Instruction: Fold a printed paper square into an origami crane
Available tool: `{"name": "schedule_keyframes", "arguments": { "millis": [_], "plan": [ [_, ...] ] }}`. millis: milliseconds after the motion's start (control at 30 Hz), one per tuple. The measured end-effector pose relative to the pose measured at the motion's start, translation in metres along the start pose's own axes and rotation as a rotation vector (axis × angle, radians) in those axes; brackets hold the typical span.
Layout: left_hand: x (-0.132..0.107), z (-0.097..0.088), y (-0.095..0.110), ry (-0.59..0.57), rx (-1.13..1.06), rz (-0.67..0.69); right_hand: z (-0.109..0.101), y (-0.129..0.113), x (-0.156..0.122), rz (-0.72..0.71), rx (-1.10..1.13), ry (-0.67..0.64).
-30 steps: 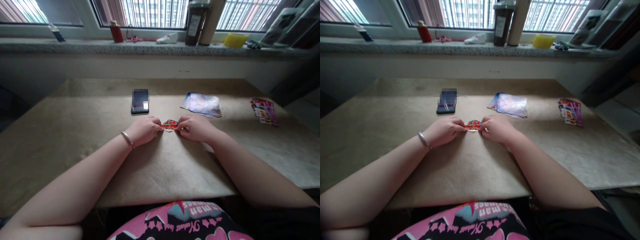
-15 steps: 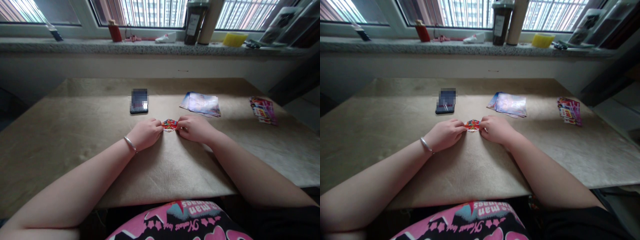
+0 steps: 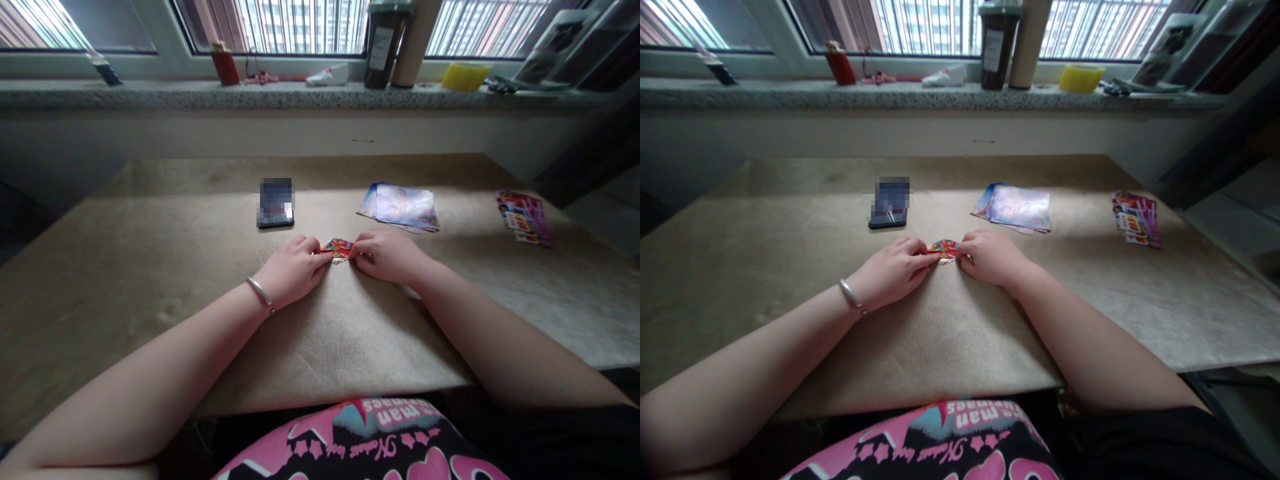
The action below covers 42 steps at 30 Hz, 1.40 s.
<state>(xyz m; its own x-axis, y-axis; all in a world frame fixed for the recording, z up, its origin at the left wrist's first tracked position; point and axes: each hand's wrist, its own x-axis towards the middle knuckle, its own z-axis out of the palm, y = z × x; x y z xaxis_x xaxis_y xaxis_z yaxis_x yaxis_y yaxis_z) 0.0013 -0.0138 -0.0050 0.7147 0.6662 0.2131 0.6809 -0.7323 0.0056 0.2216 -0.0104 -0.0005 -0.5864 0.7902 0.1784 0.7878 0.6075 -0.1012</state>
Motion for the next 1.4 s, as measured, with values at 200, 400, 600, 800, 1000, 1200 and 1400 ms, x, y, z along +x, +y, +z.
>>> {"name": "schedule_keyframes", "arguments": {
  "millis": [200, 400, 600, 800, 1000, 1200, 1400],
  "plan": [
    [0.0, 0.001, 0.003, 0.028, 0.02, 0.028, 0.003, -0.001, 0.001, 0.115, -0.048, 0.112],
    [-0.002, 0.002, -0.004, 0.032, 0.036, 0.09, 0.01, 0.003, 0.004, 0.048, 0.032, 0.109],
    [-0.004, 0.003, -0.009, 0.09, -0.022, 0.061, 0.007, 0.0, 0.003, -0.051, 0.052, 0.116],
    [-0.002, 0.004, -0.013, 0.053, -0.045, -0.026, 0.008, -0.007, 0.002, -0.195, 0.214, 0.078],
    [-0.001, 0.007, -0.015, 0.052, -0.109, 0.011, 0.013, -0.001, 0.005, -0.118, 0.099, 0.163],
    [0.001, 0.007, -0.016, 0.048, -0.173, 0.033, 0.015, 0.006, 0.007, -0.214, 0.047, 0.152],
    [0.001, 0.008, -0.016, 0.048, -0.195, 0.029, 0.02, 0.007, 0.01, -0.203, 0.12, 0.132]
  ]
}}
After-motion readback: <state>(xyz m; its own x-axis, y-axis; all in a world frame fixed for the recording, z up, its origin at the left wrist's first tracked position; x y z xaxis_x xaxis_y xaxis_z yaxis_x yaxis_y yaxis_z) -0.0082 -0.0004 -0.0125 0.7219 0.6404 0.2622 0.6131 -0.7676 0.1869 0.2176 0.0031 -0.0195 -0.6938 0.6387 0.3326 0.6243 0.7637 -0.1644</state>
